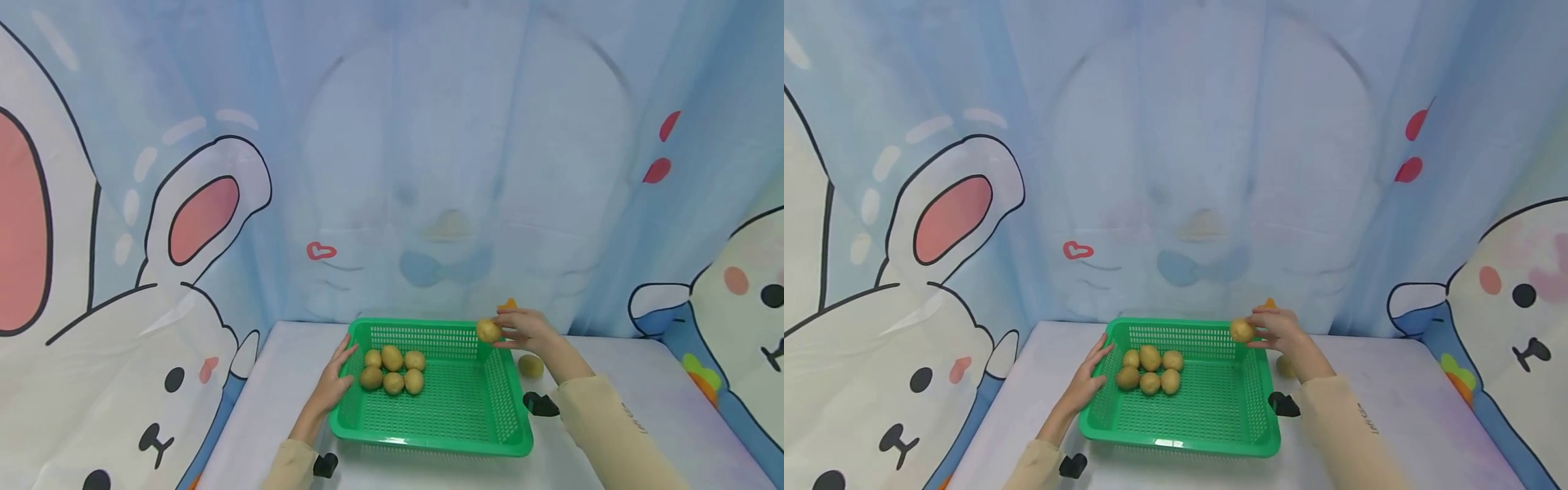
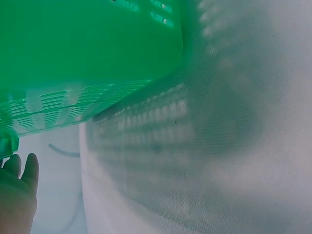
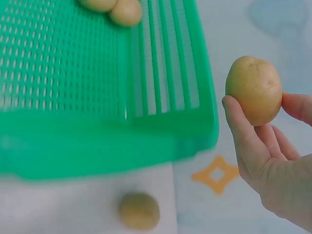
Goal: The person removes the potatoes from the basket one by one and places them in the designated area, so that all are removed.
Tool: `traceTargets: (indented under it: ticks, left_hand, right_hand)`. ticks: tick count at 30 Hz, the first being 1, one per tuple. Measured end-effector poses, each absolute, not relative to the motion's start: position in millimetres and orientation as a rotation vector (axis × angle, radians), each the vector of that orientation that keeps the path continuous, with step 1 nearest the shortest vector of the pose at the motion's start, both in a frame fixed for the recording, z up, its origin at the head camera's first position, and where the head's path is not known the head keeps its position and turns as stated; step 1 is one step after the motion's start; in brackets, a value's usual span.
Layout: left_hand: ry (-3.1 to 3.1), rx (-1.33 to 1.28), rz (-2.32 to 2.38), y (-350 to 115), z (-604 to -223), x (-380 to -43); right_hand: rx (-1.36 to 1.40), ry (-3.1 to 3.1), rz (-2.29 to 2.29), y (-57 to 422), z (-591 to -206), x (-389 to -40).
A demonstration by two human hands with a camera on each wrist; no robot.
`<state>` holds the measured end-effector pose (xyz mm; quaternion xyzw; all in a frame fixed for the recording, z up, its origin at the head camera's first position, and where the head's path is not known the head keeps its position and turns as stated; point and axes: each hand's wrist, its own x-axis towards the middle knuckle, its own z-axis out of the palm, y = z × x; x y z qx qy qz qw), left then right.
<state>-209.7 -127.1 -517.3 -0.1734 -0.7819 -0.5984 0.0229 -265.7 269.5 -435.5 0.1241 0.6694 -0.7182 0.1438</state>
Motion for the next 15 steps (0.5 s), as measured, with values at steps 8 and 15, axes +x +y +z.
traceTargets:
  ticks: [8, 15]
  left_hand:
    - [-2.471, -0.537, -1.826, -131.6, -531.8, -221.4]
    - [-2.487, -0.545, -1.803, -135.5, -551.0, -231.9]
  right_hand:
    - [0.378, 1.918, -2.066, 318.5, -437.5, -256.6]
    - [0.536, 1.888, -2.077, 358.8, -450.8, -252.4]
